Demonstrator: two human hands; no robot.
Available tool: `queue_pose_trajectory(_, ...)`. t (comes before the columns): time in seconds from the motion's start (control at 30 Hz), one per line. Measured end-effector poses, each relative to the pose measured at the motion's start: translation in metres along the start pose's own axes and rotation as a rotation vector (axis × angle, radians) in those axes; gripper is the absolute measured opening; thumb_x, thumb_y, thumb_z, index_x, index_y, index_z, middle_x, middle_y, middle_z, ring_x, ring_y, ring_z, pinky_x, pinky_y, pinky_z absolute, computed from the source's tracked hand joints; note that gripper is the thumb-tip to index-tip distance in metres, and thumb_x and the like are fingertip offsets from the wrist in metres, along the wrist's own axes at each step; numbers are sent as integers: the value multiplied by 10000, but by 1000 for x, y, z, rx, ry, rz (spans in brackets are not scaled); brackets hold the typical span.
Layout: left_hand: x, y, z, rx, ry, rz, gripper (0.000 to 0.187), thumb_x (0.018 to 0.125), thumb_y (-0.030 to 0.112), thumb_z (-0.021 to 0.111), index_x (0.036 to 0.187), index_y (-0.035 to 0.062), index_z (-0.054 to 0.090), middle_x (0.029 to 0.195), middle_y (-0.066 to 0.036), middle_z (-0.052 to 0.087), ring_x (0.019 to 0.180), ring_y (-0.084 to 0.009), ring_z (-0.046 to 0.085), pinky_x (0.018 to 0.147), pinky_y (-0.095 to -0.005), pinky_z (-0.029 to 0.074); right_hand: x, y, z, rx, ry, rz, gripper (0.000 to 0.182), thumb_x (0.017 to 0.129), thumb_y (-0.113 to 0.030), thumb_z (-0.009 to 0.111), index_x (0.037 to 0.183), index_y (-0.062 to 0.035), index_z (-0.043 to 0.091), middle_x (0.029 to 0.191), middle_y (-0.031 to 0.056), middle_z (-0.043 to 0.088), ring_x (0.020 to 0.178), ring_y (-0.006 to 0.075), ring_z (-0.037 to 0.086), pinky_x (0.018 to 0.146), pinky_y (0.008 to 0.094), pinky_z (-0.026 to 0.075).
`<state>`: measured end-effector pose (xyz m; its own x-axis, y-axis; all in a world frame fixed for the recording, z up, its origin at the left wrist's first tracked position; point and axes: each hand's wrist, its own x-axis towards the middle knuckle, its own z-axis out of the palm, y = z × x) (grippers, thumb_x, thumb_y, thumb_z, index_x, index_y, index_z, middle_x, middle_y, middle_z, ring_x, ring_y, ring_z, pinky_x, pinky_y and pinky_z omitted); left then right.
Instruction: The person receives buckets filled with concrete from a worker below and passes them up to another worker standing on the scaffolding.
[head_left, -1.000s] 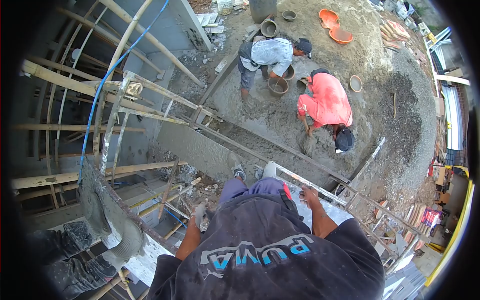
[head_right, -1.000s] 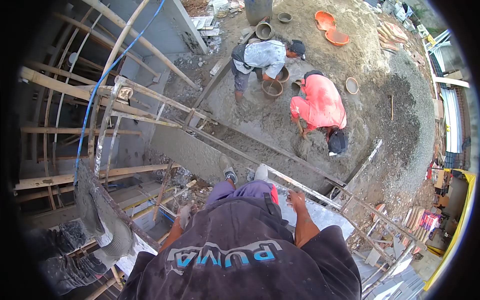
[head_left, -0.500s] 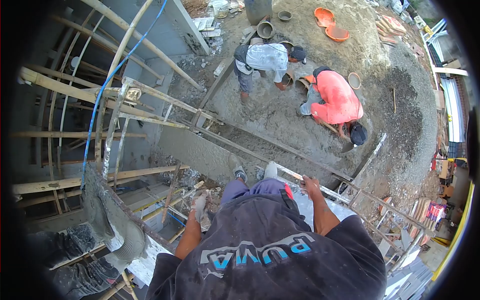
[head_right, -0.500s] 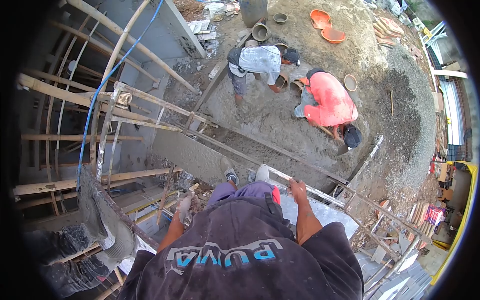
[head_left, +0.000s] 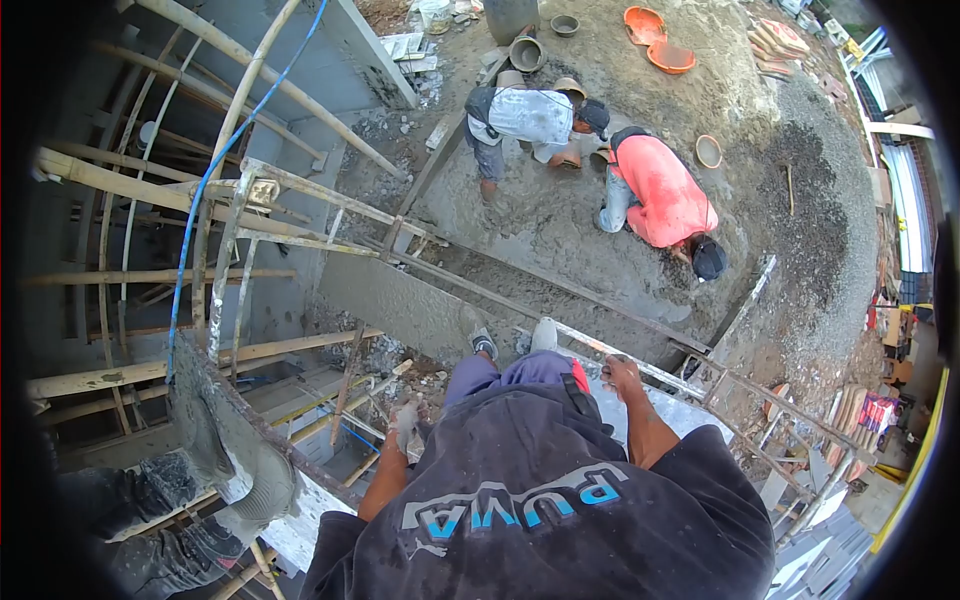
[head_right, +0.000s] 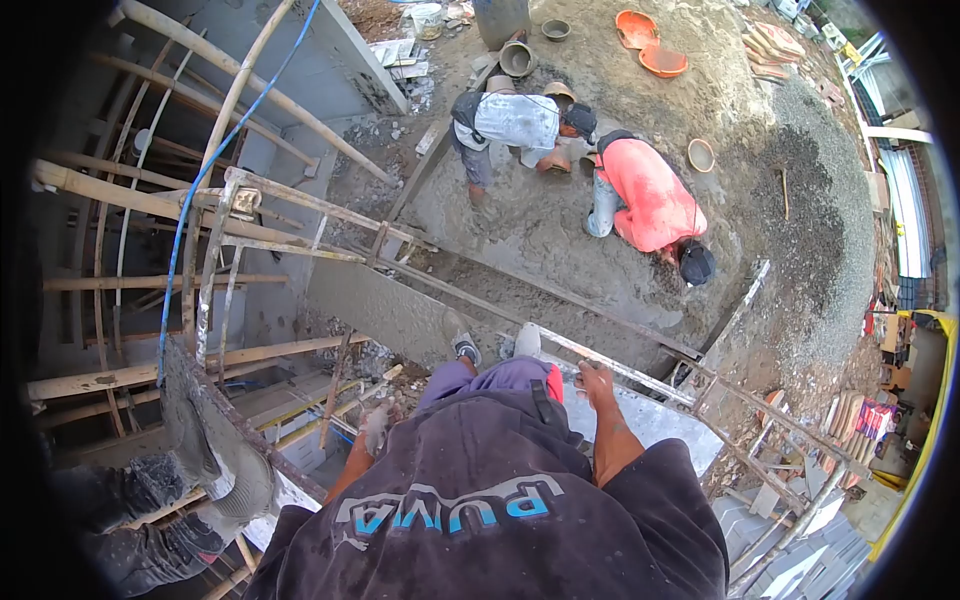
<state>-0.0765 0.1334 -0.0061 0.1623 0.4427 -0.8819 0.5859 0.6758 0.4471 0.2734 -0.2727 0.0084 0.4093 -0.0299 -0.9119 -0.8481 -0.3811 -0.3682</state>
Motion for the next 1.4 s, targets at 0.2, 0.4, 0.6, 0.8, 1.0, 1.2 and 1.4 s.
queue_pose_trajectory(0.2, -42, 39, 26, -62, 70, -1, 192, 869, 232, 640, 982, 84, 596, 770, -26, 614, 629, -149, 602, 550, -287, 510, 9, -3, -2, -21, -3, -55, 369, 863, -338, 590, 1123, -81, 539, 875, 54, 609, 694, 160, 601, 536, 337, 504)
queue_pose_trajectory(0.4, -44, 45, 26, 70, 22, 40, 200, 930, 210, 460, 1025, 64, 559, 901, -66, 625, 745, -197, 632, 637, -342, 546, 13, 3, -2, 9, -5, -89, 357, 854, -345, 599, 1093, -85, 554, 850, 47, 616, 699, 150, 602, 565, 336, 494)
queue_pose_trajectory(0.6, -32, 31, 17, -23, 59, -68, 206, 919, 268, 551, 1063, 123, 579, 856, -15, 637, 654, -140, 601, 502, -276, 464, 19, 19, -3, 25, -10, -85, 378, 848, -353, 606, 1106, -83, 553, 841, 53, 613, 693, 159, 601, 571, 343, 495)
queue_pose_trajectory(0.8, -21, 17, 6, 112, 65, 27, 203, 915, 282, 564, 1060, 140, 569, 855, -9, 634, 675, -143, 609, 488, -281, 460, 7, 19, -3, 46, 6, -91, 381, 854, -347, 599, 1124, -82, 547, 875, 72, 613, 703, 172, 607, 574, 353, 498)
queue_pose_trajectory(1.0, -67, 54, 45, -23, 85, -43, 209, 888, 280, 613, 1035, 143, 559, 856, -6, 622, 656, -140, 594, 477, -279, 447, 6, 19, -9, 56, -20, -94, 388, 862, -352, 593, 1129, -75, 548, 916, 97, 624, 738, 180, 611, 578, 355, 498)
queue_pose_trajectory(1.2, -69, 54, 50, 3, 82, -10, 160, 889, 266, 609, 966, 129, 580, 789, 15, 604, 631, -110, 574, 477, -267, 423, 10, 15, -8, 28, -15, -88, 344, 854, -364, 589, 1051, -82, 581, 857, 69, 606, 722, 169, 601, 582, 355, 489)
queue_pose_trajectory(1.4, -21, 31, 9, 56, -5, -85, 163, 899, 272, 590, 953, 118, 592, 724, 8, 596, 591, -103, 563, 482, -260, 418, 16, -3, 10, 24, -36, -102, 364, 836, -340, 604, 1066, -60, 567, 845, 77, 607, 691, 163, 596, 564, 340, 490)
